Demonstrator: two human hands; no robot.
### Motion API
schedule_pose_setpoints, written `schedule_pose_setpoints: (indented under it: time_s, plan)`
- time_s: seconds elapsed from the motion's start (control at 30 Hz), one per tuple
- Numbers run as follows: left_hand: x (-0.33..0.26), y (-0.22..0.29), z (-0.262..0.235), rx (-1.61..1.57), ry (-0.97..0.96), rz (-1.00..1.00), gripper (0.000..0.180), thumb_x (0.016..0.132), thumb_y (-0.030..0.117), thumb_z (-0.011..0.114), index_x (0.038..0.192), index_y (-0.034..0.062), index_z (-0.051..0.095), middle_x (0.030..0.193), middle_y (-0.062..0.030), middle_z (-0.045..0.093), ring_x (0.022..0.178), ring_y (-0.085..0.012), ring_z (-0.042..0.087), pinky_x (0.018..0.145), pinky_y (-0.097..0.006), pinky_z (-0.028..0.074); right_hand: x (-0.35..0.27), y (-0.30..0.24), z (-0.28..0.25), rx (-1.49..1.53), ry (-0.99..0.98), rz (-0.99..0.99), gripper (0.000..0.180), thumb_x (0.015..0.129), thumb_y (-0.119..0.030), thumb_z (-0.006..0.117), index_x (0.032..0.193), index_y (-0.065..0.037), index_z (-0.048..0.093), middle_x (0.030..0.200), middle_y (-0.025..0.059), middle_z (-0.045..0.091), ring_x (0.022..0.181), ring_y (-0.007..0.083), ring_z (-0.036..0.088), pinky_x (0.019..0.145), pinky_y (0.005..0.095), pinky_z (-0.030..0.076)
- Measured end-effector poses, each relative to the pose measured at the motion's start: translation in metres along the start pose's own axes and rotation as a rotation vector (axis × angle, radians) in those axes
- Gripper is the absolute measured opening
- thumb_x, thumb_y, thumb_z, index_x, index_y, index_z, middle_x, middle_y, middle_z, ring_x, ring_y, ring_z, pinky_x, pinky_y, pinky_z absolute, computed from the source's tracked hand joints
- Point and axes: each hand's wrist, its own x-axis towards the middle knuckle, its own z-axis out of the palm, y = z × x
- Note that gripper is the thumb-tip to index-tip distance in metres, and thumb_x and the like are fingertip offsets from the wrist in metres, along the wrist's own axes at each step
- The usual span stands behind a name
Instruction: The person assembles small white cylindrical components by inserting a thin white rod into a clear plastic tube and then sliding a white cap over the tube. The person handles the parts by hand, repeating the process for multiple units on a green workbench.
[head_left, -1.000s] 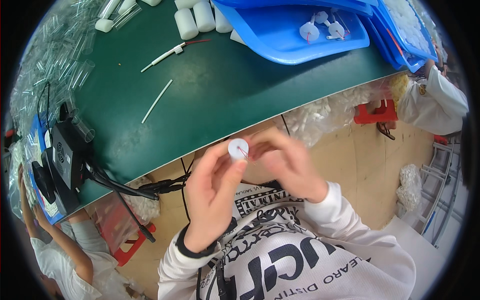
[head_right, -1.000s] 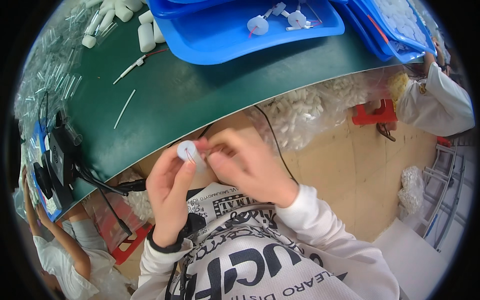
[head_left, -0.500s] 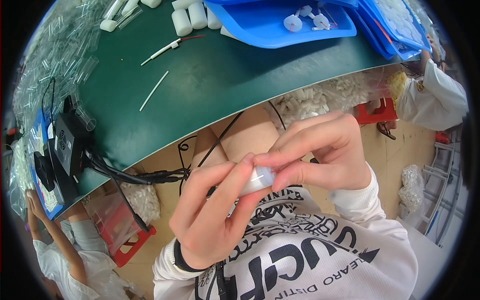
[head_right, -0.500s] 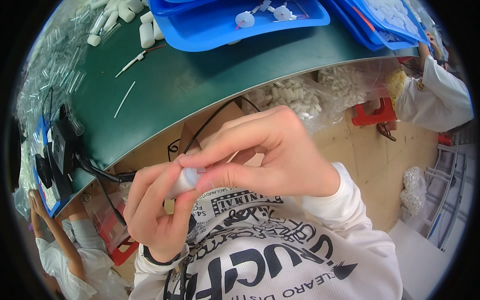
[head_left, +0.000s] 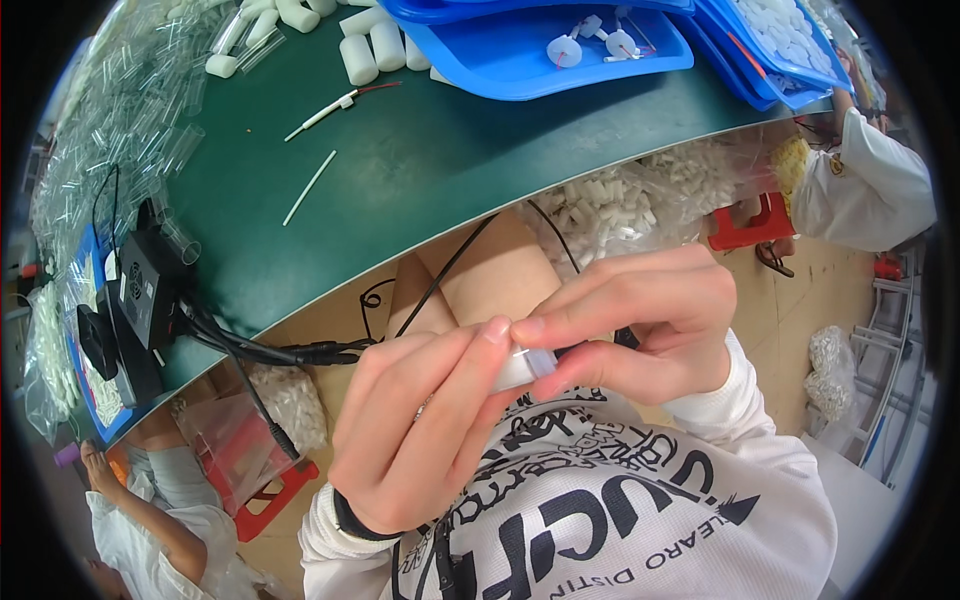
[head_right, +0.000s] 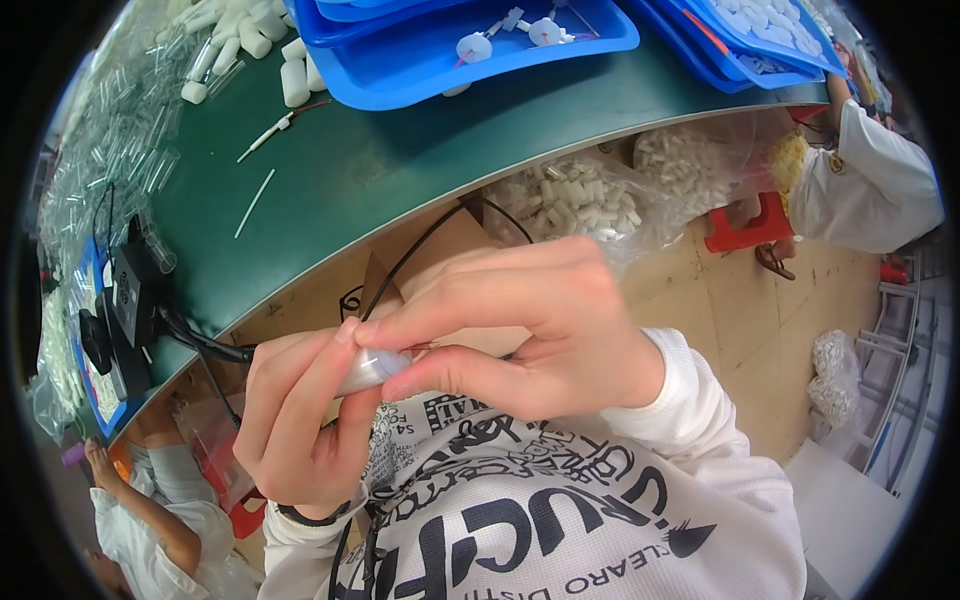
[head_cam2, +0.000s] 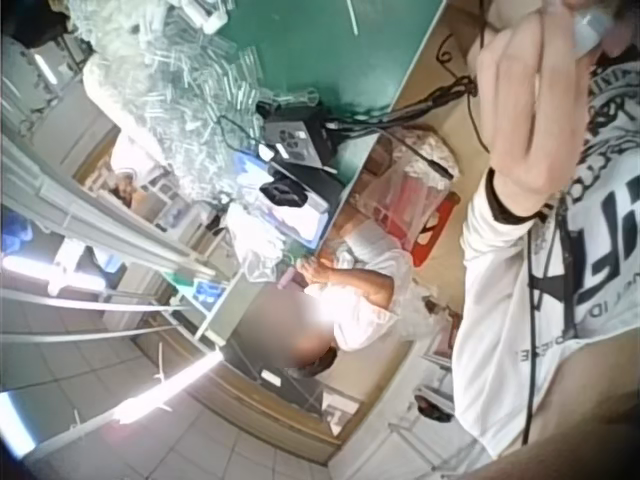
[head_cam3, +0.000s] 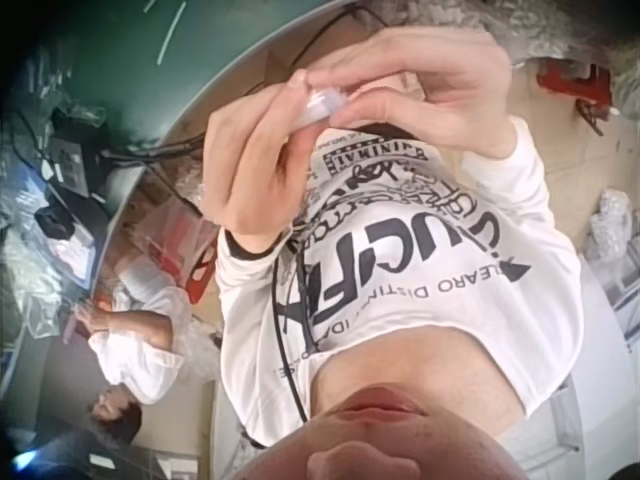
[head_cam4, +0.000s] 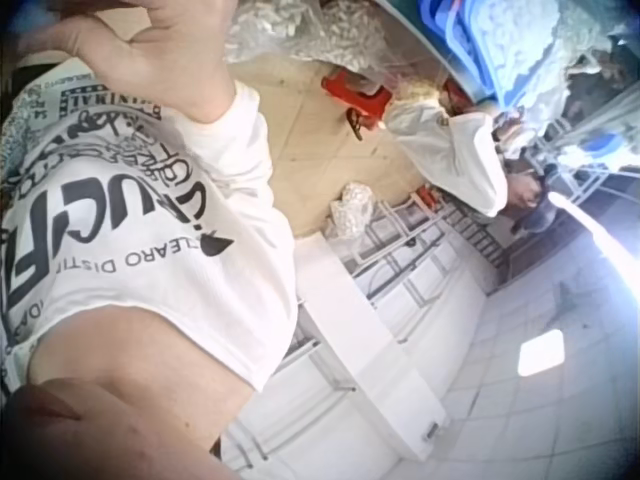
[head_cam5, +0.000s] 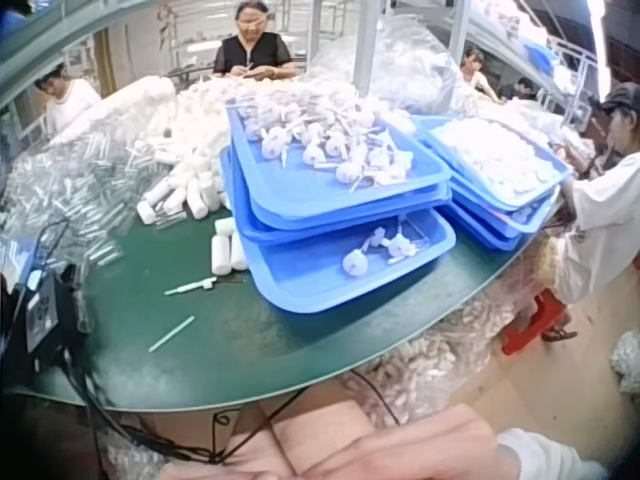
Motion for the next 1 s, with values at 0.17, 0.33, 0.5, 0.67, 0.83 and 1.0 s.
schedule_pose_setpoints:
  time_s: [0.17,0.33,0.5,0.67,0.83,1.0]
  plan:
    - [0.000,-0.001,-0.005,-0.040,-0.019,-0.005,0.047,0.057,-0.002,0.076,0.102,-0.0060,0.062,0.091,-0.0123,0.061,0.073,-0.0236,0.058,0.059,-0.029,0.048,0.005,0.000,-0.005,-0.011,-0.065,-0.070,0.024,0.065,-0.002,0.076,0.088,0.003,0.068,0.076,0.0156,0.067,0.064,0.0207,0.066,0.056,0.0248,0.051]
    - [0.000,-0.006,-0.007,-0.053,-0.019,-0.005,0.048,0.058,0.000,0.077,0.103,-0.0056,0.062,0.091,-0.0122,0.062,0.073,-0.0240,0.058,0.060,-0.029,0.049,0.009,0.002,-0.007,0.040,-0.108,-0.051,0.026,0.065,-0.002,0.077,0.088,0.003,0.068,0.078,0.0156,0.067,0.067,0.0198,0.066,0.059,0.0248,0.052]
    - [0.000,-0.005,-0.005,-0.063,0.095,-0.116,0.046,0.062,0.003,0.080,0.102,-0.0039,0.057,0.093,-0.0144,0.062,0.078,-0.0257,0.061,0.064,-0.030,0.050,0.006,0.001,-0.001,0.253,0.002,0.165,0.031,0.069,-0.001,0.074,0.099,0.001,0.065,0.088,0.0117,0.067,0.073,0.0165,0.065,0.069,0.0267,0.054]
    - [0.002,-0.005,0.007,-0.654,0.380,-0.441,0.038,0.064,-0.003,0.078,0.092,-0.0020,0.053,0.099,-0.0206,0.059,0.088,-0.0237,0.060,0.074,-0.033,0.052,0.007,0.013,0.000,0.271,0.053,0.175,0.032,0.070,0.003,0.072,0.101,0.003,0.062,0.095,0.0120,0.065,0.085,0.0170,0.063,0.077,0.0287,0.053]
    - [-0.010,-0.023,0.004,-0.686,0.272,-0.487,0.028,0.066,-0.013,0.070,0.088,-0.0036,0.055,0.096,-0.0178,0.058,0.087,-0.0211,0.059,0.078,-0.031,0.049,0.002,0.019,0.002,0.305,0.103,0.191,0.028,0.064,0.008,0.073,0.088,0.004,0.059,0.089,0.0167,0.064,0.091,0.0280,0.064,0.081,0.0373,0.051]
    - [-0.010,-0.027,0.019,-0.668,0.171,-0.531,0.022,0.064,-0.011,0.072,0.083,-0.0032,0.063,0.094,-0.0133,0.059,0.085,-0.0194,0.058,0.075,-0.029,0.048,-0.019,0.032,0.000,0.377,0.222,0.254,0.025,0.065,0.010,0.072,0.085,0.003,0.059,0.090,0.0152,0.064,0.091,0.0294,0.064,0.082,0.0374,0.051]
